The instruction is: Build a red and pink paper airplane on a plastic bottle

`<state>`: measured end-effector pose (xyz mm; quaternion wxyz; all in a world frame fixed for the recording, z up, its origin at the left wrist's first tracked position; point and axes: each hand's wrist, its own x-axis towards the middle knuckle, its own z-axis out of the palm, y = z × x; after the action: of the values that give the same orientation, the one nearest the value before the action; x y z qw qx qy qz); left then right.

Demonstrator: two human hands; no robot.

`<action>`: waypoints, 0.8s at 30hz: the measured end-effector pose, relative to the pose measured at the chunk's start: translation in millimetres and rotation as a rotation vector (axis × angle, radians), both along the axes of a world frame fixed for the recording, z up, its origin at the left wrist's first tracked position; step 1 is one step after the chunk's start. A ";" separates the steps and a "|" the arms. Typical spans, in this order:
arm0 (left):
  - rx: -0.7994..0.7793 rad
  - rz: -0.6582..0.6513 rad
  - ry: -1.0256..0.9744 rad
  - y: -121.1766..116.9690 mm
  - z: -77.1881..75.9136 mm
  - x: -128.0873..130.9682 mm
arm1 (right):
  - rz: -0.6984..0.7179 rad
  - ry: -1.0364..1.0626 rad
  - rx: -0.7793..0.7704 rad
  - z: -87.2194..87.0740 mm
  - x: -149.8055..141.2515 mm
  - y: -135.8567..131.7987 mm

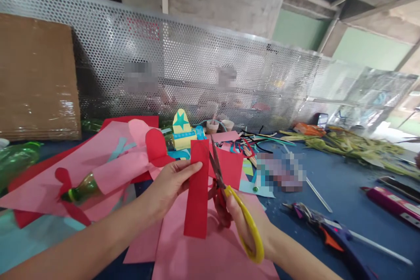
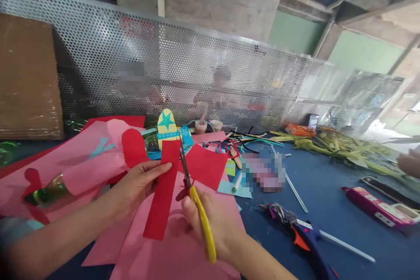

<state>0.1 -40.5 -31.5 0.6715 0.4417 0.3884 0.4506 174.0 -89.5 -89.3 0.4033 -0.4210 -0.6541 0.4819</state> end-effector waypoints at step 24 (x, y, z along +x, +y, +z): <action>0.069 -0.147 0.058 -6.4 -5.8 2.5 | -0.033 -0.174 0.180 1.6 4.2 0.1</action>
<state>2.6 -46.9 -37.2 0.6756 0.5050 0.3584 0.4002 178.2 -89.5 -87.8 0.3890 -0.4339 -0.7202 0.3764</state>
